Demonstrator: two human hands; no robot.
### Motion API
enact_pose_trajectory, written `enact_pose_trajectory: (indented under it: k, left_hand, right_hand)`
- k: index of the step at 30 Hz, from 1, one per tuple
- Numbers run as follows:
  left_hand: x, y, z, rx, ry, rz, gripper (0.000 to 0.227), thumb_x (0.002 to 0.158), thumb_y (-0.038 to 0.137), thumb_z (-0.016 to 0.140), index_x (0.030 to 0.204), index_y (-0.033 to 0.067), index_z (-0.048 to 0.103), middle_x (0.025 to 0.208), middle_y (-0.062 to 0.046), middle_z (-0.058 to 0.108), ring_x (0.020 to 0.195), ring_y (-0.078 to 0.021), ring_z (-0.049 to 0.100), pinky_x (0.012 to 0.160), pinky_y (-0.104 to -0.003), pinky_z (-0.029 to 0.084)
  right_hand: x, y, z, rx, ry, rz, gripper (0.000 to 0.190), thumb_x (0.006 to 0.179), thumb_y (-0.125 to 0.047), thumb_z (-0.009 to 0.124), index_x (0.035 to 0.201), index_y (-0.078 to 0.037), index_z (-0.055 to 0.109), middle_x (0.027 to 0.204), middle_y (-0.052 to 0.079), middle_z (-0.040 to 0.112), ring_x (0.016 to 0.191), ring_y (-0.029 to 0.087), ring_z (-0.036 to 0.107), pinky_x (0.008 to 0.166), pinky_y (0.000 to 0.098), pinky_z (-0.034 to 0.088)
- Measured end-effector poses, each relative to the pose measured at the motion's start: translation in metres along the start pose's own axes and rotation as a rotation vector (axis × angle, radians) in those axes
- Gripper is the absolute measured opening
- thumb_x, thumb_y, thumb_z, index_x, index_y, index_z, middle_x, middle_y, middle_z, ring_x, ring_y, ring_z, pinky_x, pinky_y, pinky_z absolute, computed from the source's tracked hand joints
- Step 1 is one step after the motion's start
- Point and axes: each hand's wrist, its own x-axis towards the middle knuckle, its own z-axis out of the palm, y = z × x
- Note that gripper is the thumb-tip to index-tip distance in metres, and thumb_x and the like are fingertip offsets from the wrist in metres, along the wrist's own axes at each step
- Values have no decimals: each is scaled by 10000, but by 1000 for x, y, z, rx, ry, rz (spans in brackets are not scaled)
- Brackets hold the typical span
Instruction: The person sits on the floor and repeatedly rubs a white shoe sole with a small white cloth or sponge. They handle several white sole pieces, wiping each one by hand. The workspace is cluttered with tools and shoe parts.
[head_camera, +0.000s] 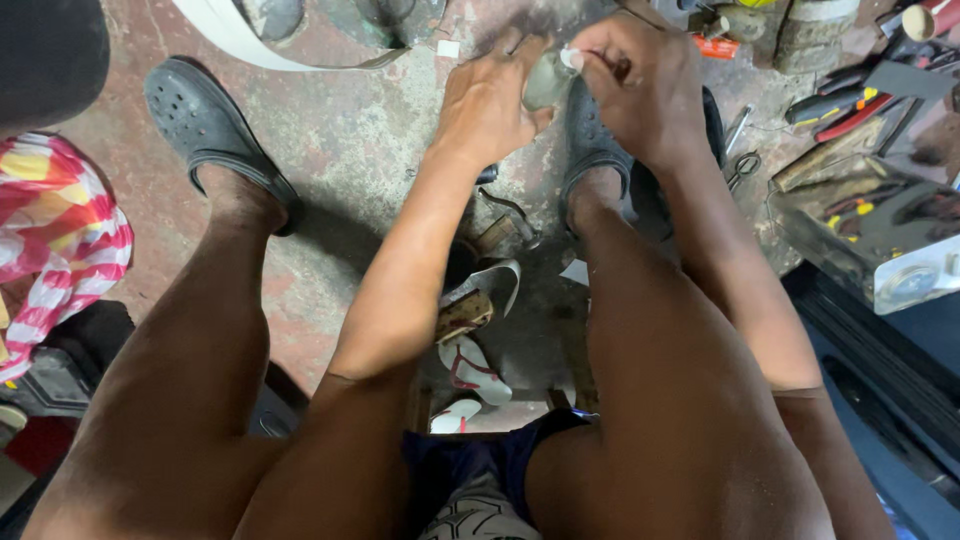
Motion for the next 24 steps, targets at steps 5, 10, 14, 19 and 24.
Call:
enact_pose_trajectory:
  k: [5,10,14,19,24]
  left_hand:
    - [-1,-7,-9,-25,-179,-16,675,693,332,882,1288,122,641,1195,-189,684,1036,-386,697,954,-483,528]
    - [-6,-13,-4,-97,-309,59,542,684,397,893,1054,51,699,954,-206,725,1012,-412,665,877,-491,535]
    - [-11,-16,-5,-106,-338,72,537,668,453,855,999,52,717,901,-190,735,909,-379,710,858,-481,544]
    - [-11,-17,-11,17,-429,44,525,657,514,834,927,72,747,856,-195,730,894,-373,708,865,-472,539]
    - [-11,-19,-12,-30,-445,35,488,642,530,829,909,124,786,834,-174,737,859,-359,712,860,-465,536]
  right_hand:
    - [3,0,-2,-108,-57,-17,48,950,-19,786,946,-12,739,870,98,723,741,211,710,650,324,509]
    - [1,24,3,-171,-74,-39,63,929,-75,808,886,-40,777,839,89,721,739,217,685,693,332,515]
    - [6,41,8,36,-227,199,136,906,-142,797,1020,-75,824,811,74,730,732,154,698,681,307,541]
    - [22,48,15,26,-481,433,201,902,-252,789,1052,-120,809,803,55,741,697,130,706,638,289,540]
    - [25,59,28,118,-539,502,230,879,-257,776,1046,-101,800,868,48,760,742,129,719,648,286,564]
